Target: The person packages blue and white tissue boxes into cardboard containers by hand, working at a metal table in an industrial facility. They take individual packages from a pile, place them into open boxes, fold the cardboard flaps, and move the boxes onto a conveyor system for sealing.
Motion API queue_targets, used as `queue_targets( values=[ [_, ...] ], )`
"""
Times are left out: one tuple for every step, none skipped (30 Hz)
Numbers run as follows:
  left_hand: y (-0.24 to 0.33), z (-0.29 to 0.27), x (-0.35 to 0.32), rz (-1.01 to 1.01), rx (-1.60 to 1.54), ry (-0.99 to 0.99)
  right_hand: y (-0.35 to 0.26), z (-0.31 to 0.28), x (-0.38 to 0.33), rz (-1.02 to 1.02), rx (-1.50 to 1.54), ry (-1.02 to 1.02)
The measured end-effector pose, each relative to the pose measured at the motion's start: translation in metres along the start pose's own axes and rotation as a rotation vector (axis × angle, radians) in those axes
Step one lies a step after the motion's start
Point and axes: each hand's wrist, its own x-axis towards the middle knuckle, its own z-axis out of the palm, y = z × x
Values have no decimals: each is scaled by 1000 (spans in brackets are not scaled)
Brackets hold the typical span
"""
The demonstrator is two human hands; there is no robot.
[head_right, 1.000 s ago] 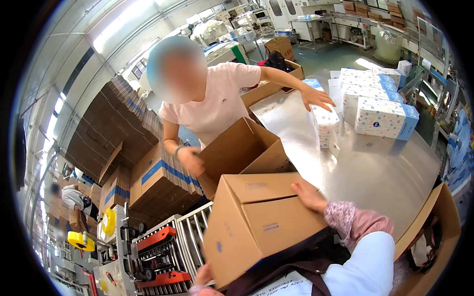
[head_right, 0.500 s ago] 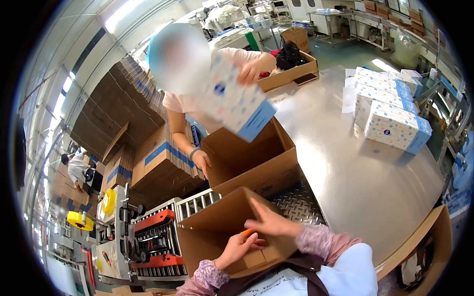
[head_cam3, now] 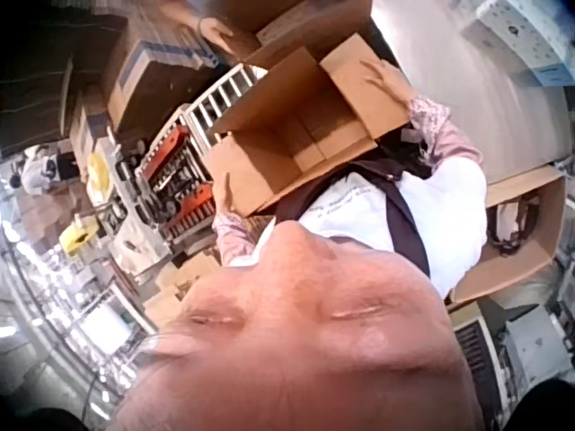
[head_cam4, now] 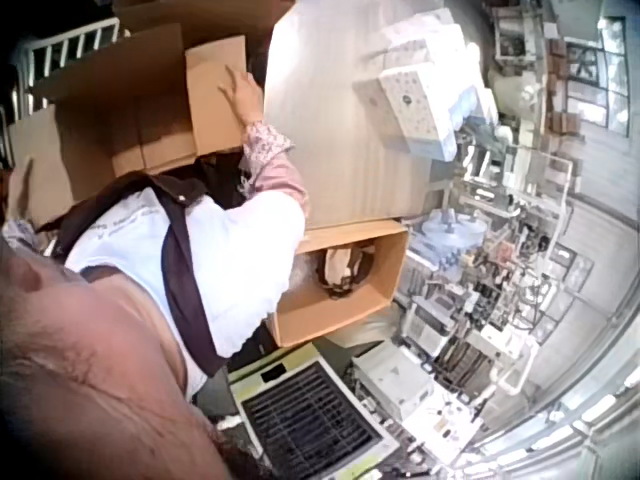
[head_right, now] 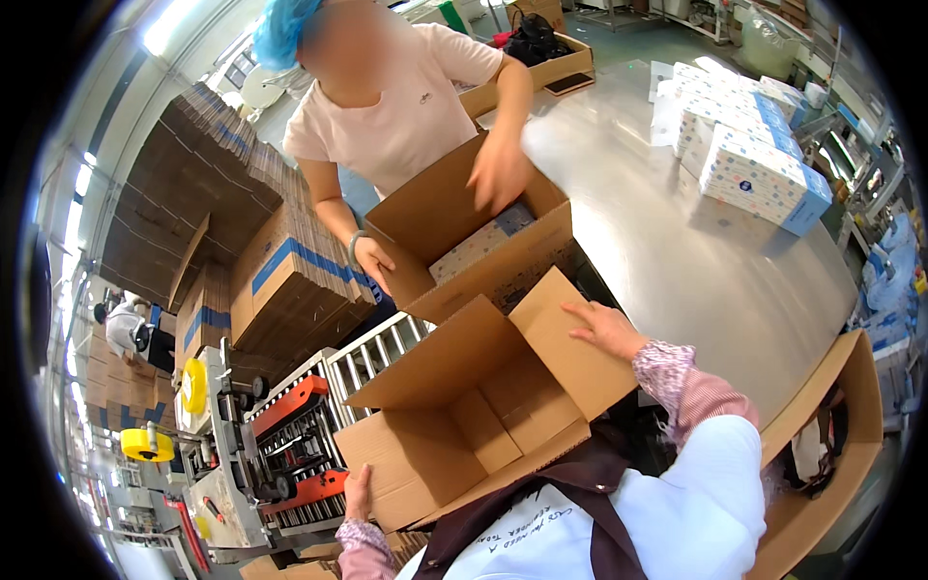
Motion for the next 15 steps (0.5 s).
queue_targets(
  values=[
    [-28, -5, 12, 88, 16, 27, 0, 6, -5, 134, -119, -67],
    [-67, -25, 31, 52, 650, 197, -9, 28, -7, 97, -391, -54],
    [-79, -2, 33, 202, 597, 431, -16, 57, -12, 86, -664, -30],
    [-71, 21, 25, 244, 750, 440, -24, 87, -12, 285, -342, -45],
    [-61, 42, 16, 283, 897, 443, -51, 85, -19, 351, -284, -173],
    [-66, 50, 13, 209, 981, 323, -53, 101, -16, 360, -254, -243],
    [-70, 53, 14, 139, 1065, 197, -23, 135, -14, 399, -6, -134],
    [-76, 54, 15, 110, 847, 91, -20, 133, -10, 436, 229, -251],
    [-80, 58, 20, 0, 470, -29, -17, 130, -12, 397, 226, -243],
    [-69, 70, 21, -113, 95, -146, -25, 119, -15, 358, 224, -231],
    [-61, 84, 23, -232, -280, -257, -25, 109, -18, 319, 222, -219],
    [-56, 94, 26, -145, -201, -302, -23, 98, -19, 317, 164, -163],
    [-54, 108, 28, -57, -123, -346, -18, 81, -23, 358, 83, -130],
    [-52, 123, 32, 30, -43, -383, -8, 69, -22, 314, 19, -81],
    [-54, 144, 34, 29, 9, -357, 2, 54, -24, 280, -47, -37]
  ],
)
